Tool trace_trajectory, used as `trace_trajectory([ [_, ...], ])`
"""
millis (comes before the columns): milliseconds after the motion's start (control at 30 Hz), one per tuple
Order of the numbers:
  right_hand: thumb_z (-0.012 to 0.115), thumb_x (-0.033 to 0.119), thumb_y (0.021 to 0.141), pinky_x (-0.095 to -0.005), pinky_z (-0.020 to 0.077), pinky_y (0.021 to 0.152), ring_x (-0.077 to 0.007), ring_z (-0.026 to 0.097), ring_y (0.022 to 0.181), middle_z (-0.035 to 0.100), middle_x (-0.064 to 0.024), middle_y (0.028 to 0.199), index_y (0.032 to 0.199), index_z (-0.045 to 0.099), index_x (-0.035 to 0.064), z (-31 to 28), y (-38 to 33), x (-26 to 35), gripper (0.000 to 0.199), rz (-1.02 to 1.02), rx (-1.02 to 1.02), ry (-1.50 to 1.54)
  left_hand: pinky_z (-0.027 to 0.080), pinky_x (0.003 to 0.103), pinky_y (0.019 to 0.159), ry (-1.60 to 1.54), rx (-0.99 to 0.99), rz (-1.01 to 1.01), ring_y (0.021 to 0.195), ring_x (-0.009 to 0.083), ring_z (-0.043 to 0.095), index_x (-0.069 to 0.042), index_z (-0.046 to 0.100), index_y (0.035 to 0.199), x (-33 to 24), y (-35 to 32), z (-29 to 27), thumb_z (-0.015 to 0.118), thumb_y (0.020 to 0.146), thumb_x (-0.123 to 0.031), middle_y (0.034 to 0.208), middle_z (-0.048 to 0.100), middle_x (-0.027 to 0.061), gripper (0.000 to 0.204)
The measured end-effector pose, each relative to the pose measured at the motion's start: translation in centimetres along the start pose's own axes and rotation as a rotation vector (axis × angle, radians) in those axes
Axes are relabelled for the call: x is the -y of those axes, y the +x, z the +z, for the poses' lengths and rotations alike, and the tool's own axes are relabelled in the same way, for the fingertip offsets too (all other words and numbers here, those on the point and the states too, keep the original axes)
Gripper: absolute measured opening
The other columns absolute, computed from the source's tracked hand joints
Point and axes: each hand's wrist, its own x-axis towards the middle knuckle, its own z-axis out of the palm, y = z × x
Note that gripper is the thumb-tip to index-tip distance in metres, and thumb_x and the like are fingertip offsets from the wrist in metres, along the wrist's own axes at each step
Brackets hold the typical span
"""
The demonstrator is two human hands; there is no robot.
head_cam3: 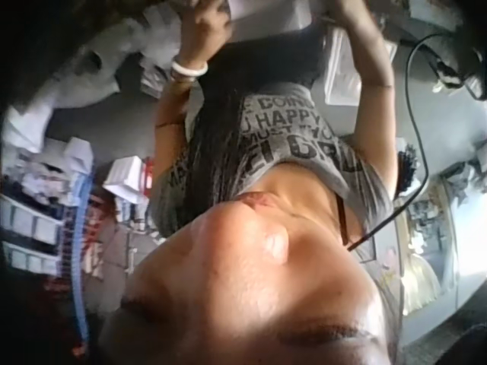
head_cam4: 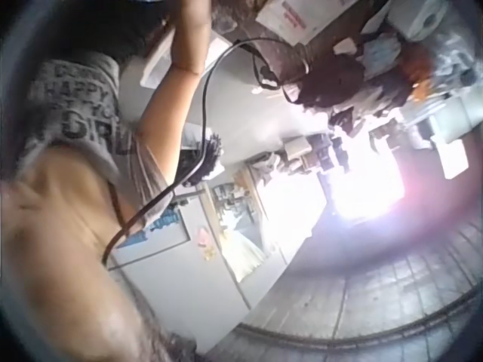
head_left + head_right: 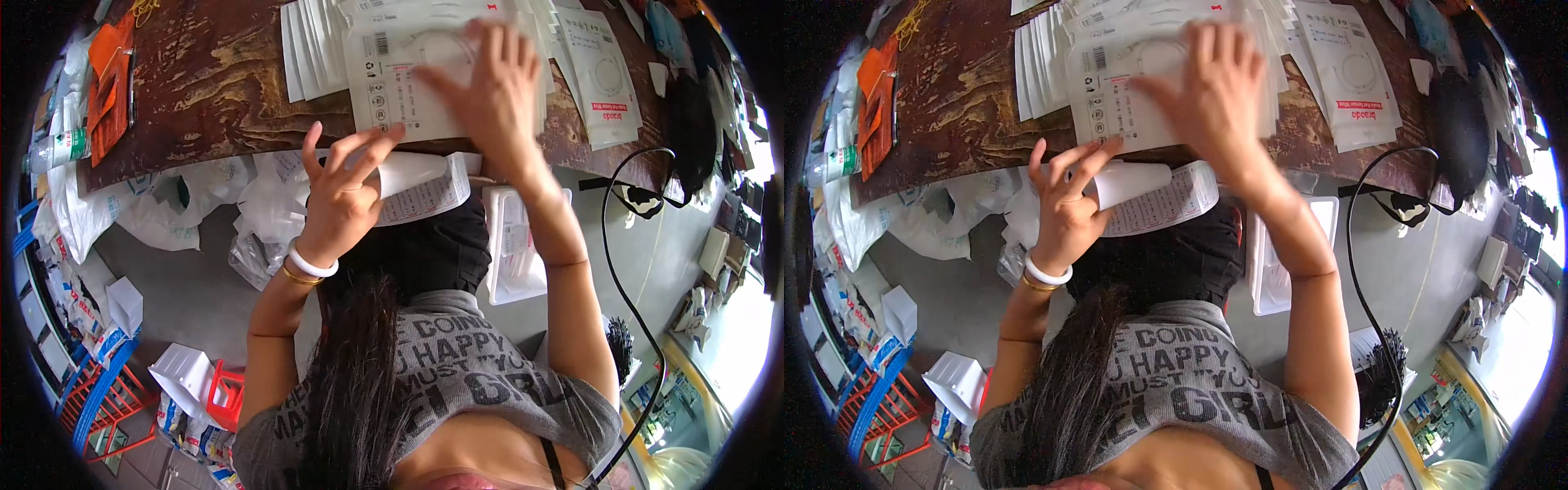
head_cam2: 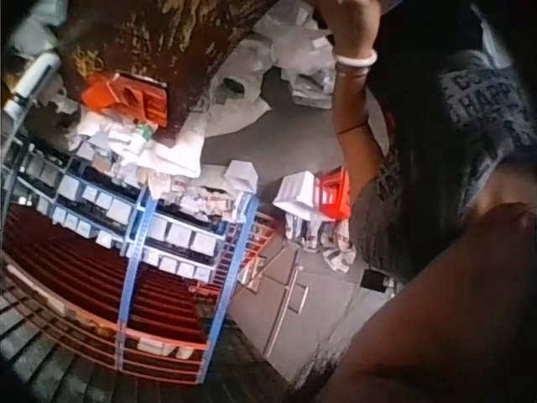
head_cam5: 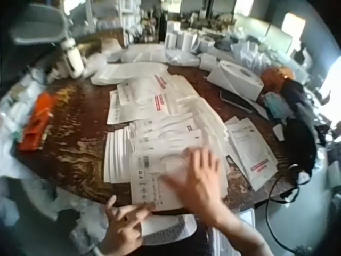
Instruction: The person is peeling and sticking labels onto small product packages and then sorting them.
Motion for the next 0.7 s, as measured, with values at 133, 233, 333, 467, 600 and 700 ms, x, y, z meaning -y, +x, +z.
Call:
trace_trajectory([
  [133,0.081,0.025,0.085,-0.0499,0.0433,0.11,-0.0332,0.05,0.137,0.061,-0.0048,0.145,0.135,0.067,0.0134,-3.3,0.2,-3.2,0.053,-0.208,0.237,0.226,0.021,0.057,0.122,-0.066,0.028,-0.015,0.13,0.0217,0.056,-0.011,0.08,0.085,1.1,0.0,-2.1,0.088,0.063,-0.01,0.142,0.064,-0.0044,0.023],
  [233,0.079,0.025,0.087,-0.0479,0.0411,0.115,-0.0306,0.047,0.144,0.062,0.0017,0.148,0.126,0.077,0.0223,-4.1,-2.1,-2.6,0.039,-0.324,0.459,0.297,0.021,0.052,0.124,-0.153,0.037,-0.076,0.13,0.0237,0.057,-0.012,0.082,0.099,1.9,0.2,-3.7,0.088,0.066,-0.009,0.139,0.067,-0.002,0.033],
  [333,0.077,0.025,0.089,-0.0455,0.0435,0.112,-0.029,0.053,0.139,0.067,0.0002,0.14,0.127,0.076,0.0206,-4.3,-2.2,-2.6,0.038,-0.343,0.394,0.245,0.021,0.05,0.125,-0.339,0.132,-0.1,0.138,0.0253,0.054,-0.012,0.082,0.1,2.0,1.0,-5.4,0.086,0.071,-0.007,0.141,0.066,0.0011,0.03],
  [467,0.07,0.011,0.095,-0.0424,0.0457,0.108,-0.0288,0.067,0.122,0.076,-0.0068,0.125,0.123,0.076,0.0083,-6.1,-2.1,-4.2,0.03,-0.19,0.153,0.442,0.044,0.047,0.11,-0.44,-0.096,-0.054,0.126,0.0345,0.061,0.005,0.077,0.105,0.3,1.5,-7.2,0.076,0.076,-0.002,0.135,0.067,0.0207,0.029],
  [600,0.063,0.004,0.096,-0.0426,0.054,0.094,-0.0267,0.072,0.105,0.077,-0.0143,0.116,0.122,0.075,0.0039,-7.9,-2.1,-7.3,0.029,0.146,-0.397,-0.008,0.057,0.032,0.084,-0.677,-0.096,-0.091,0.097,0.0228,0.071,0.005,0.074,0.111,0.2,-0.1,-6.3,0.078,0.082,0.001,0.125,0.071,0.0172,0.03],
  [700,0.065,0.01,0.099,-0.0447,0.0538,0.094,-0.0331,0.07,0.108,0.075,-0.0157,0.117,0.117,0.074,0.0009,-7.1,-4.5,-14.2,0.022,0.166,-0.097,-0.426,0.058,0.033,0.086,-0.727,-0.129,-0.193,0.098,0.0234,0.073,0.006,0.074,0.109,-1.0,1.2,-5.2,0.084,0.08,0.001,0.117,0.074,0.0159,0.031],
])
